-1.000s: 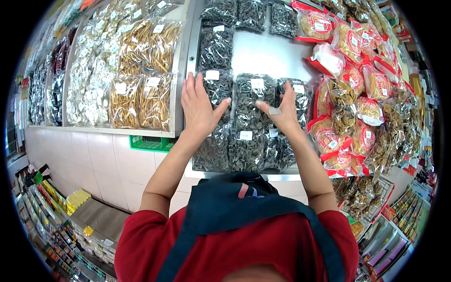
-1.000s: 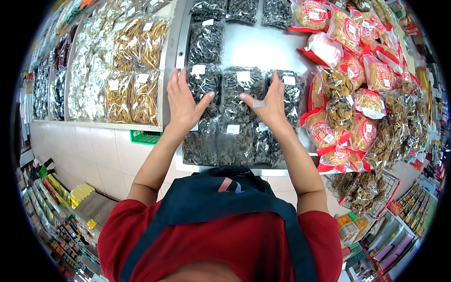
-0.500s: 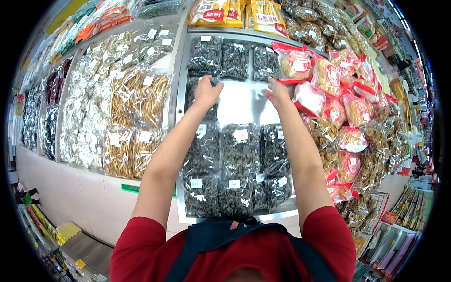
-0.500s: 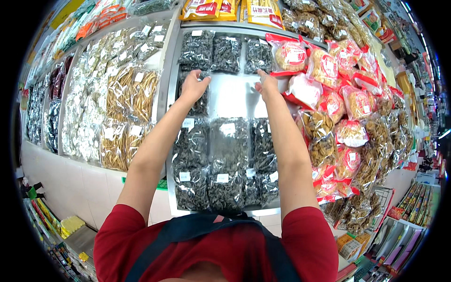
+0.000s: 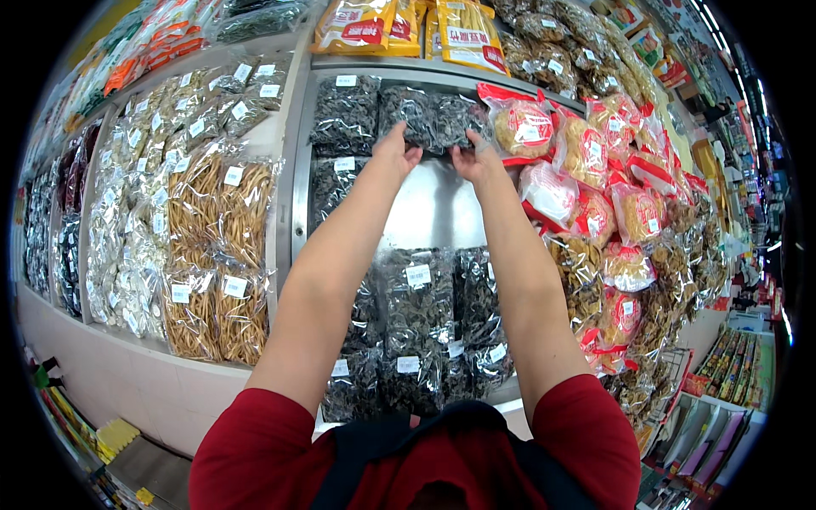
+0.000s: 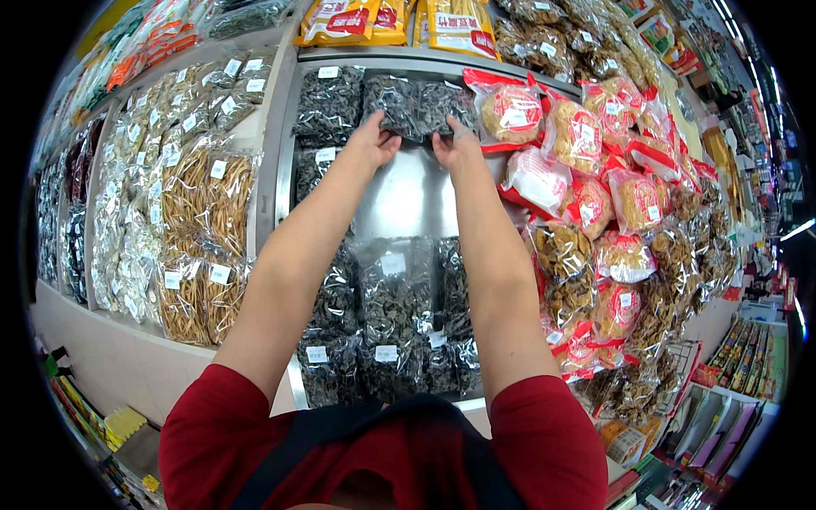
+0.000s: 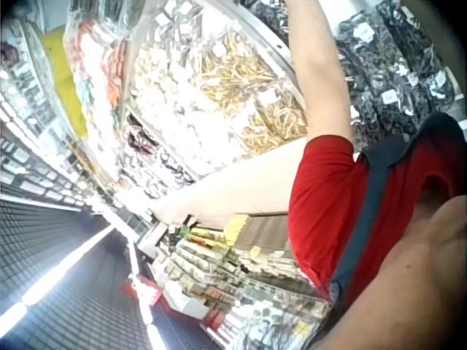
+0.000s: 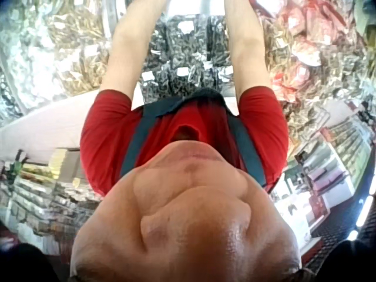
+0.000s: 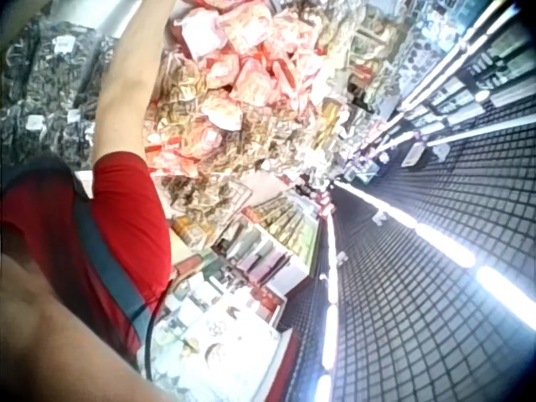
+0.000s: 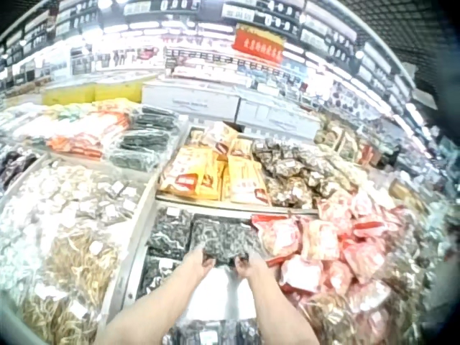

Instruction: The person picks up multiple sealed bags of dried food items from a shelf and places them onto a digital scale. They then affix a printed label to each bag and set the labeled bags aside on the counter.

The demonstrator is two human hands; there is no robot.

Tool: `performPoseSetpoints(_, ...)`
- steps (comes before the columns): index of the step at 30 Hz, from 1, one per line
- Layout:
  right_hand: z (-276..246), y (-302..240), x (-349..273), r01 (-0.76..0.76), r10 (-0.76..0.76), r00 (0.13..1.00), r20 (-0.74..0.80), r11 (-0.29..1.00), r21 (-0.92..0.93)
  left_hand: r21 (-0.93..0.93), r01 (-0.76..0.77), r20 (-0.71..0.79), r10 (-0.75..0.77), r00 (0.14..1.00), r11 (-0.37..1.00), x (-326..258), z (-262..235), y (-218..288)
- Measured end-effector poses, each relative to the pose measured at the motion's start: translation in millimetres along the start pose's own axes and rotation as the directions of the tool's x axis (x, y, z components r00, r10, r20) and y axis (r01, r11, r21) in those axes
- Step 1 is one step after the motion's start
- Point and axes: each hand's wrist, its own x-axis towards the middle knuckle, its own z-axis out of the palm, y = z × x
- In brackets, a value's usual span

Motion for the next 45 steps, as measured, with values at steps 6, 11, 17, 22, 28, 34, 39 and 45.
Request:
performPoseSetpoints(6,-17,-6,-127,0.228,-0.190,0.954,0.232,0.962,-0.150,-0.137,-0.250,0.234,0.277,0.932,0.958,-103,-29,7)
performPoseSetpoints(11,-123,-16,-248,0.365,-0.325,0.911,0.254,0.922,-0.129,-0.045,-0.279,0.394,0.274,0.877,0.959,-217,-99,5)
performPoseSetpoints(17,-236,26,-345,0.222,-0.221,0.975,0.029,0.957,-0.186,0.075,-0.300,0.311,0.264,0.913,0.951,-321,-189,-50)
performPoseSetpoints(22,-278,95,-402,0.094,-0.085,0.994,0.066,0.983,-0.157,0.070,-0.323,0.247,0.297,0.922,0.944,-401,-245,-106)
performPoseSetpoints(28,-246,164,-450,0.087,-0.068,0.988,0.136,0.987,-0.137,-0.005,-0.424,0.211,0.415,0.885,0.906,-460,-268,-149)
performPoseSetpoints(34,-269,175,-448,0.167,-0.156,0.984,0.087,0.976,-0.139,-0.014,-0.412,0.256,0.402,0.879,0.911,-461,-268,-205)
performPoseSetpoints(39,-314,138,-454,0.294,-0.291,0.956,0.040,0.946,-0.140,0.840,-0.530,0.375,0.830,0.414,-0.115,-417,-273,-249)
performPoseSetpoints(45,-359,100,-475,0.415,-0.416,0.909,-0.031,0.909,-0.039,0.503,-0.678,0.864,0.293,0.409,-0.537,-397,-158,-311)
